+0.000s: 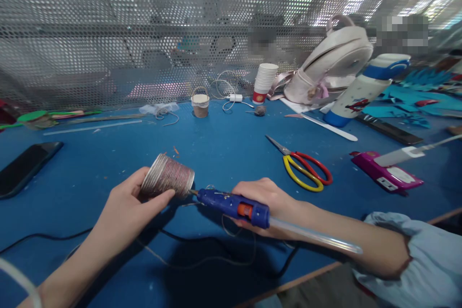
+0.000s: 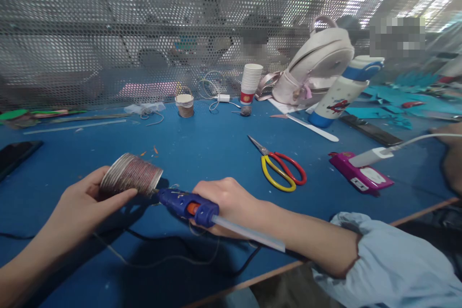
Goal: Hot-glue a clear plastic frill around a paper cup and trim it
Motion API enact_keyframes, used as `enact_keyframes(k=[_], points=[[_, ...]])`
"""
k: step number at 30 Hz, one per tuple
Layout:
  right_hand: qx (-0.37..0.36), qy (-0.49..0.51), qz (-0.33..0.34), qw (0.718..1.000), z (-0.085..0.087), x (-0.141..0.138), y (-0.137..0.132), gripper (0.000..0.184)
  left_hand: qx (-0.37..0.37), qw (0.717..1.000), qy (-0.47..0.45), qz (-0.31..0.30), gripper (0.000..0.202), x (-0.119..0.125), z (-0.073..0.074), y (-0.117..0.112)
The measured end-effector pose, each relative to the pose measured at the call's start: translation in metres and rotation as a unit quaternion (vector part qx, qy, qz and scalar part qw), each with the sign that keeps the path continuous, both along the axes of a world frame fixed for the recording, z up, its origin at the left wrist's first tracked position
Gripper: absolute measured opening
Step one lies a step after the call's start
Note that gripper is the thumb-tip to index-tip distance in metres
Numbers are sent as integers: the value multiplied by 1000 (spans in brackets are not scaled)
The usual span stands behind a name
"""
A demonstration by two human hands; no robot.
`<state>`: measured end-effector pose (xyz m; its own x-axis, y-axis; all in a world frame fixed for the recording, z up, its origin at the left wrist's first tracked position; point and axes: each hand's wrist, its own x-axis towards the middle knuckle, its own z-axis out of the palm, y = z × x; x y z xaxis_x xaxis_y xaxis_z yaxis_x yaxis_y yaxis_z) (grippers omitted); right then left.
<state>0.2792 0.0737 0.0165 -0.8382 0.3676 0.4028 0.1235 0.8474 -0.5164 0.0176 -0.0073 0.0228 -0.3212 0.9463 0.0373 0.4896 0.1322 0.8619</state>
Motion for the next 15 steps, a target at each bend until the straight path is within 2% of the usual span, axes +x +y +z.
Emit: enact_keyframes(k=[4, 11, 15], points=[[-29, -4, -19, 999, 3, 2, 1, 14, 9, 1000, -10, 1, 35, 0, -1, 0], [-20, 0, 4, 1000, 3, 0, 0, 13, 13, 1000, -16, 8, 33, 5, 3, -1], [-36, 4, -41, 998, 4, 1, 1, 12, 13, 1000, -24, 12, 31, 4, 4, -1]])
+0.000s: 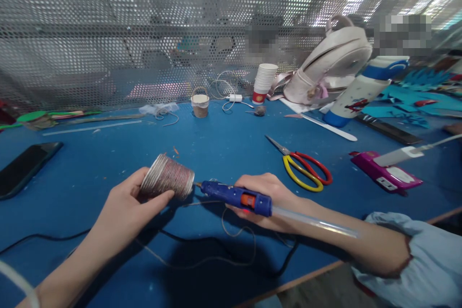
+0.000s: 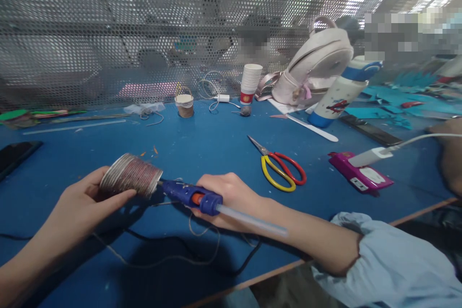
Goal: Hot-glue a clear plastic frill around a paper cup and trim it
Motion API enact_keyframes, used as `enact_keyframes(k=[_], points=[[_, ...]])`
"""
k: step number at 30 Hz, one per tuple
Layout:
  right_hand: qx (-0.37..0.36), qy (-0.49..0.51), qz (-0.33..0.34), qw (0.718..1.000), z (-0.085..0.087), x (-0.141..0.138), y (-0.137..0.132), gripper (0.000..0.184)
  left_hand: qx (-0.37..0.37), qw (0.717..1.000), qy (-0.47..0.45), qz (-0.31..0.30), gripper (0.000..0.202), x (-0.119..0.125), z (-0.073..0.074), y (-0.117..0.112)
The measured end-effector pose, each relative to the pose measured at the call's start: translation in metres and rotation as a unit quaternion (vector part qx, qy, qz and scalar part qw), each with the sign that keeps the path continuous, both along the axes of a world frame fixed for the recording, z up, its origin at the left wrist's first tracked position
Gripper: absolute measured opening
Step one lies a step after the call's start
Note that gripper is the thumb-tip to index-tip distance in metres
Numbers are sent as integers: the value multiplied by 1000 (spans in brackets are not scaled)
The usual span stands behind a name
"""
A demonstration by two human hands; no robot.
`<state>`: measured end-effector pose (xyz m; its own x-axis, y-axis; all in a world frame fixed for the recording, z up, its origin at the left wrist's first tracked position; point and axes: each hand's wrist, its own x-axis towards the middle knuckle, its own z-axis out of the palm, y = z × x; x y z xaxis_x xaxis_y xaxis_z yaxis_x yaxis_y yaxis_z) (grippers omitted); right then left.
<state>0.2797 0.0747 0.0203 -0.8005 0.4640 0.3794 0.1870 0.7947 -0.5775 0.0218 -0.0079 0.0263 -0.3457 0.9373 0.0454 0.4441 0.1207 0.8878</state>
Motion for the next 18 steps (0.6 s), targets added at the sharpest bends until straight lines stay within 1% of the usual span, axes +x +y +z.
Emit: enact_keyframes(k=[2, 3, 7, 10, 14, 18], points=[[-1, 10, -19, 1000, 1, 1, 0, 11, -10, 1000, -2, -1, 32, -1, 0, 1], [0, 14, -17, 1000, 1, 1, 0, 11, -17, 1000, -6, 0, 33, -1, 0, 1], [9, 11, 48, 999, 0, 2, 2, 14, -33, 998, -50, 32, 42, 0, 0, 1], [7, 9, 76, 997, -3, 1, 3, 15, -56, 994, -94, 26, 49, -3, -2, 2], [14, 31, 68, 997, -6, 0, 2, 15, -80, 988, -131, 3, 54, -7, -7, 3], [15, 36, 62, 997, -6, -1, 2, 15, -72, 990, -124, 5, 52, -4, -7, 3]])
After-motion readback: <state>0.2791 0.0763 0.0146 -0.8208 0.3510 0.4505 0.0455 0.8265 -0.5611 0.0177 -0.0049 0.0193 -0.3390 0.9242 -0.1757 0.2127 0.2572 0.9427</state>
